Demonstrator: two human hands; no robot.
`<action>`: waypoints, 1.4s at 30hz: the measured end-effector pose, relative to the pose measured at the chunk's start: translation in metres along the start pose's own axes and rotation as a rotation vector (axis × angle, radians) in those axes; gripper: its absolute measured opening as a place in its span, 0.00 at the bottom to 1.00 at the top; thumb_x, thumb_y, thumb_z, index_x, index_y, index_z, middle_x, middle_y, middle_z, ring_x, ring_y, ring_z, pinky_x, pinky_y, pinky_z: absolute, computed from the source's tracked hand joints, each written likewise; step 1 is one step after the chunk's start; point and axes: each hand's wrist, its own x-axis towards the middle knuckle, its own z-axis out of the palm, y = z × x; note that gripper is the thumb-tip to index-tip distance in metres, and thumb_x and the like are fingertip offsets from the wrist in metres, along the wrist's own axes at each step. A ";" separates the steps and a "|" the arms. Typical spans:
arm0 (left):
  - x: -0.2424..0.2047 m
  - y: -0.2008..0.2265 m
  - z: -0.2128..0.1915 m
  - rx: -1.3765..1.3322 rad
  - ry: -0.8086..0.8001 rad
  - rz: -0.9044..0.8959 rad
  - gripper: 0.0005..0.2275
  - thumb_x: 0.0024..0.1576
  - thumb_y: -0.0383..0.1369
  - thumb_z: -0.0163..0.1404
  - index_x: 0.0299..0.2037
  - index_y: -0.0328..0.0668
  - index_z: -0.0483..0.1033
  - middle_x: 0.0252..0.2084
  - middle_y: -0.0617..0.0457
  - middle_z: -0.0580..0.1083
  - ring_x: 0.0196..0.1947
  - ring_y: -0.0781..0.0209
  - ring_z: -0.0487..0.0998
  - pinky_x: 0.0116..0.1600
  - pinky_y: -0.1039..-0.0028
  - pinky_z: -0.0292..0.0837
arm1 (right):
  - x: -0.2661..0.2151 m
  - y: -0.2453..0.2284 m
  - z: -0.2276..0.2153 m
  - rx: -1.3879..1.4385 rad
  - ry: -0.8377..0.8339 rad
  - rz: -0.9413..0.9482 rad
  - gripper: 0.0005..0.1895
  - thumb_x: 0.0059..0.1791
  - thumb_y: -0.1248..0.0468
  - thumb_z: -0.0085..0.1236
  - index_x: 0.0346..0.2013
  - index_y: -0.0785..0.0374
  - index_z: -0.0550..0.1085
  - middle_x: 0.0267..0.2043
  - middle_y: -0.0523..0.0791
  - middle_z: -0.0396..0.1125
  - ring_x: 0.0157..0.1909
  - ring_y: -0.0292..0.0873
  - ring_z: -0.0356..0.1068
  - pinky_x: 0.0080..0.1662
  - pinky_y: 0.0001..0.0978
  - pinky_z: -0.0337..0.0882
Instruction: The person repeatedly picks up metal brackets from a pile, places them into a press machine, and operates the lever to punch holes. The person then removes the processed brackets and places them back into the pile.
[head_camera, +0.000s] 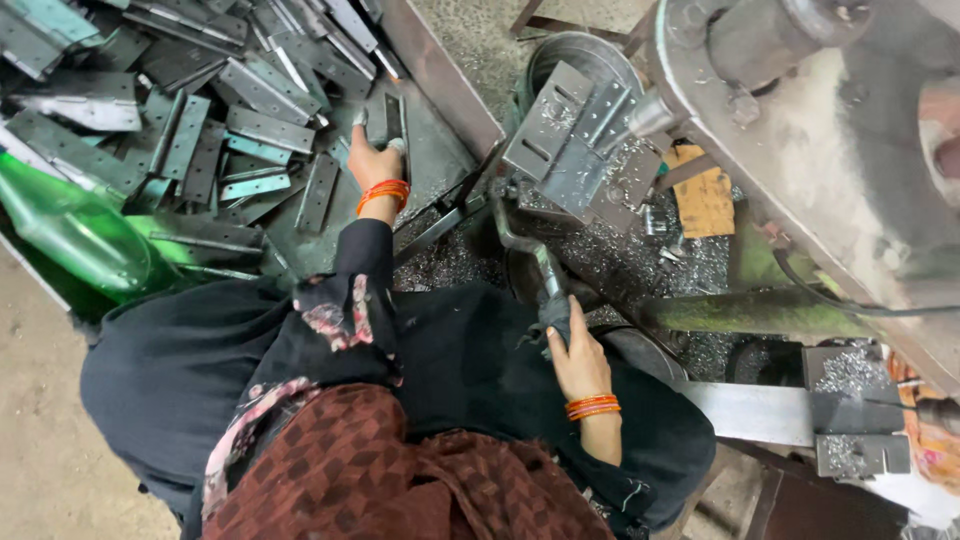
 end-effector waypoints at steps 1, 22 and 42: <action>-0.009 0.026 0.003 -0.042 -0.092 -0.005 0.33 0.47 0.26 0.62 0.66 0.44 0.68 0.35 0.47 0.81 0.32 0.55 0.82 0.39 0.69 0.76 | 0.000 0.000 0.000 0.010 0.017 -0.034 0.37 0.51 0.50 0.51 0.74 0.47 0.53 0.55 0.59 0.71 0.54 0.65 0.71 0.52 0.55 0.70; -0.173 0.127 0.049 0.782 -0.755 1.125 0.27 0.47 0.50 0.57 0.53 0.40 0.79 0.66 0.51 0.67 0.73 0.39 0.50 0.66 0.26 0.37 | -0.003 -0.013 -0.014 -0.085 -0.008 -0.012 0.38 0.51 0.49 0.51 0.74 0.50 0.53 0.48 0.56 0.73 0.49 0.63 0.73 0.48 0.55 0.72; -0.164 0.126 0.084 0.887 -0.716 1.211 0.17 0.54 0.41 0.51 0.51 0.44 0.82 0.61 0.55 0.72 0.72 0.42 0.55 0.68 0.22 0.31 | 0.005 0.028 0.081 -0.143 -0.188 0.175 0.47 0.51 0.50 0.49 0.77 0.50 0.36 0.42 0.61 0.74 0.45 0.67 0.75 0.49 0.58 0.73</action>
